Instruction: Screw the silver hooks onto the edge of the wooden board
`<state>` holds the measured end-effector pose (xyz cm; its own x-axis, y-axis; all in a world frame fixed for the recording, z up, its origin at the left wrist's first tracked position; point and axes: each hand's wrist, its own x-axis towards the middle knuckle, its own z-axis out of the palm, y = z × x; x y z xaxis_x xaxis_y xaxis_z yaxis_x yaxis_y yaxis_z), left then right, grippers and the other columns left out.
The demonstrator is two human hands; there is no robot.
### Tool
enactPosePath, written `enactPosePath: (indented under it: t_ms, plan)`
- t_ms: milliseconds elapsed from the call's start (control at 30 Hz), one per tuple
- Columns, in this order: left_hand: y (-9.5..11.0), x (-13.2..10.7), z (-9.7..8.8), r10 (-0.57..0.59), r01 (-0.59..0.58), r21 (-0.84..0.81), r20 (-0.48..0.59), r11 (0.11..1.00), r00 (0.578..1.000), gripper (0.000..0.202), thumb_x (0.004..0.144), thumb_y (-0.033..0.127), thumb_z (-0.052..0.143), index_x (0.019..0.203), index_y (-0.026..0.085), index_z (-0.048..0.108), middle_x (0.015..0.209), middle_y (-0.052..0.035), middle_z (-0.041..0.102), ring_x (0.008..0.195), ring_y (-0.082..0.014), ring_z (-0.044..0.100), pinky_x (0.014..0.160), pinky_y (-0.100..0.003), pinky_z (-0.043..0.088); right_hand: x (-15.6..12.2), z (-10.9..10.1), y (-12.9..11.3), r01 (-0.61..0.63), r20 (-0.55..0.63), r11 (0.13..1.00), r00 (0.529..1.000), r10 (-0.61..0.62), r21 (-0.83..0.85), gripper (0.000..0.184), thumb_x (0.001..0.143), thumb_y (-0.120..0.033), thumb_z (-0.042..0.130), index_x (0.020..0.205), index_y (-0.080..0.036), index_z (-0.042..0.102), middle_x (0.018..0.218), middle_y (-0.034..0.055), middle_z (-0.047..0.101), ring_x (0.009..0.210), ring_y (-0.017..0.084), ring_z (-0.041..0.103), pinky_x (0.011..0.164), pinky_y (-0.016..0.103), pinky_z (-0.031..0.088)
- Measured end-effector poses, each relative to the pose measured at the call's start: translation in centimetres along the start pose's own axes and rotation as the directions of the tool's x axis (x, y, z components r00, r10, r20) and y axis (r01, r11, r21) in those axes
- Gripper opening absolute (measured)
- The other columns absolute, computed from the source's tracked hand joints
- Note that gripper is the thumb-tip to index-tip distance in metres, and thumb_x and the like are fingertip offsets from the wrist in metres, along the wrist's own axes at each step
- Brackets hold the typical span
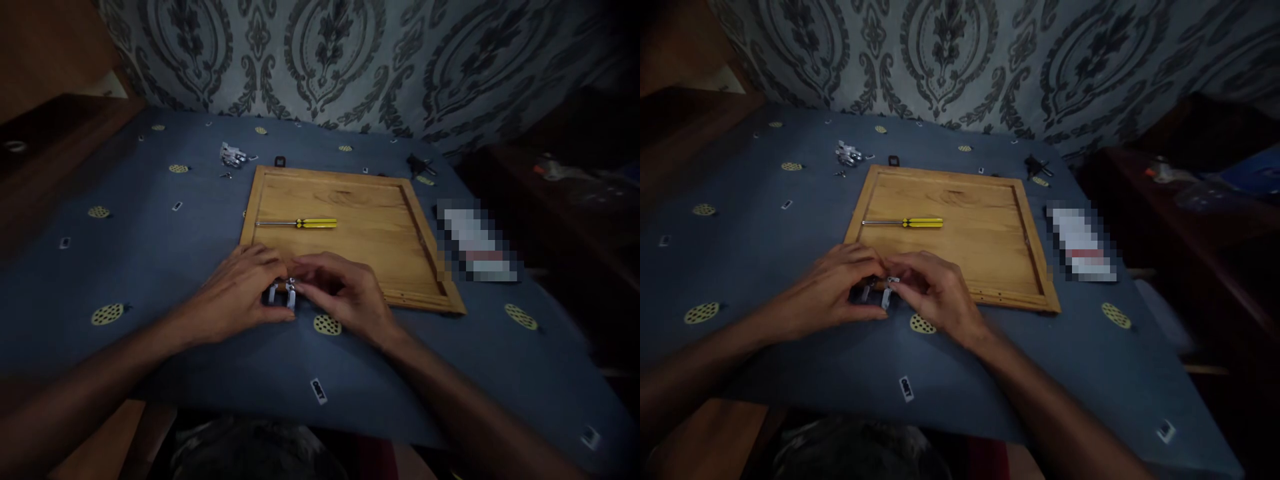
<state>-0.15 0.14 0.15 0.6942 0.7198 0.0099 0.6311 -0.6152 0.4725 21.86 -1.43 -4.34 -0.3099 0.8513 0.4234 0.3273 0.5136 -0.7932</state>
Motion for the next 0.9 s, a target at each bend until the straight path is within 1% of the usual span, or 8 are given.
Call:
enactPosePath:
  t_ms: [100, 200, 300, 400, 533, 767, 833, 900]
  plan:
    - [-0.1, -0.1, 0.2, -0.004, 0.004, 0.000, -0.016, 1.000, 1.000, 0.032, 0.084, 0.040, 0.086, 0.099, 0.020, 0.067, 0.105, -0.0045, 0.069, 0.107, -0.0282, 0.063, 0.096, -0.043, 0.047, 0.4, -1.2, 0.3, -0.088, -0.081, 0.996, 0.993, 0.087, -0.016, 0.023, 0.093, -0.031, 0.074, 0.113, -0.022, 0.076, 0.097, 0.0053, 0.081, 0.080, 0.017, 0.075, 0.065, 0.027, 0.059]
    - [-0.3, -0.1, 0.5, 0.009, -0.009, 0.005, -0.035, 1.000, 0.999, 0.033, 0.084, 0.043, 0.086, 0.098, 0.020, 0.067, 0.106, -0.0047, 0.069, 0.108, -0.0283, 0.063, 0.097, -0.044, 0.047, 1.2, -2.9, 1.5, -0.047, -0.176, 0.969, 0.984, 0.004, -0.242, 0.019, 0.095, -0.026, 0.068, 0.111, -0.021, 0.076, 0.107, 0.0085, 0.080, 0.088, 0.021, 0.074, 0.072, 0.034, 0.060]
    - [-0.5, -0.2, 0.6, 0.031, -0.031, 0.007, -0.052, 0.999, 0.998, 0.033, 0.086, 0.045, 0.084, 0.098, 0.020, 0.066, 0.105, -0.0048, 0.069, 0.105, -0.0272, 0.064, 0.096, -0.044, 0.049, 2.2, -4.0, 2.9, 0.042, -0.108, 0.881, 0.989, -0.105, -0.471, 0.027, 0.095, -0.023, 0.063, 0.120, -0.021, 0.072, 0.115, 0.0120, 0.078, 0.105, 0.030, 0.071, 0.089, 0.048, 0.060]
    - [-0.4, -0.3, 0.5, 0.034, -0.034, 0.012, -0.059, 0.999, 0.998, 0.034, 0.085, 0.045, 0.085, 0.098, 0.019, 0.066, 0.106, -0.0056, 0.069, 0.106, -0.0277, 0.063, 0.097, -0.045, 0.049, 3.0, -4.2, 4.0, 0.085, 0.001, 0.816, 0.995, -0.103, -0.572, 0.033, 0.095, -0.018, 0.058, 0.126, -0.019, 0.068, 0.124, 0.0154, 0.074, 0.116, 0.034, 0.066, 0.101, 0.055, 0.055]
    - [-0.3, -0.3, 0.4, 0.022, -0.021, 0.015, -0.048, 1.000, 0.999, 0.036, 0.083, 0.042, 0.087, 0.100, 0.018, 0.067, 0.108, -0.0065, 0.069, 0.109, -0.0293, 0.063, 0.098, -0.046, 0.048, 3.8, -3.8, 4.8, 0.040, 0.018, 0.811, 0.999, -0.036, -0.584, 0.032, 0.093, -0.017, 0.059, 0.124, -0.018, 0.069, 0.120, 0.0154, 0.072, 0.113, 0.033, 0.064, 0.100, 0.051, 0.053]
    - [-0.4, -0.1, 0.4, 0.020, -0.019, 0.024, -0.042, 1.000, 0.999, 0.033, 0.082, 0.041, 0.088, 0.096, 0.020, 0.067, 0.104, -0.0043, 0.070, 0.106, -0.0280, 0.064, 0.094, -0.043, 0.048, 4.0, -4.1, 4.8, -0.050, -0.028, 0.835, 0.999, 0.041, -0.548, 0.013, 0.092, -0.024, 0.061, 0.097, -0.019, 0.071, 0.093, 0.0101, 0.071, 0.089, 0.027, 0.065, 0.081, 0.039, 0.051]
    - [-0.4, -0.1, 0.3, 0.018, -0.017, 0.027, -0.039, 0.999, 0.999, 0.033, 0.083, 0.042, 0.088, 0.096, 0.020, 0.067, 0.104, -0.0041, 0.070, 0.105, -0.0277, 0.064, 0.094, -0.043, 0.048, 3.9, -4.7, 3.7, -0.096, -0.098, 0.885, 0.994, 0.057, -0.456, 0.013, 0.093, -0.030, 0.062, 0.097, -0.019, 0.069, 0.085, 0.0065, 0.070, 0.077, 0.022, 0.064, 0.072, 0.036, 0.050]
    - [-0.3, -0.1, 0.2, 0.022, -0.021, 0.029, -0.039, 0.999, 0.999, 0.033, 0.083, 0.042, 0.088, 0.097, 0.020, 0.067, 0.104, -0.0040, 0.070, 0.105, -0.0275, 0.064, 0.094, -0.043, 0.049, 3.8, -5.4, 1.9, -0.132, -0.229, 0.949, 0.971, 0.067, -0.285, 0.018, 0.093, -0.039, 0.069, 0.098, -0.021, 0.067, 0.078, 0.0018, 0.068, 0.068, 0.019, 0.063, 0.063, 0.032, 0.048]
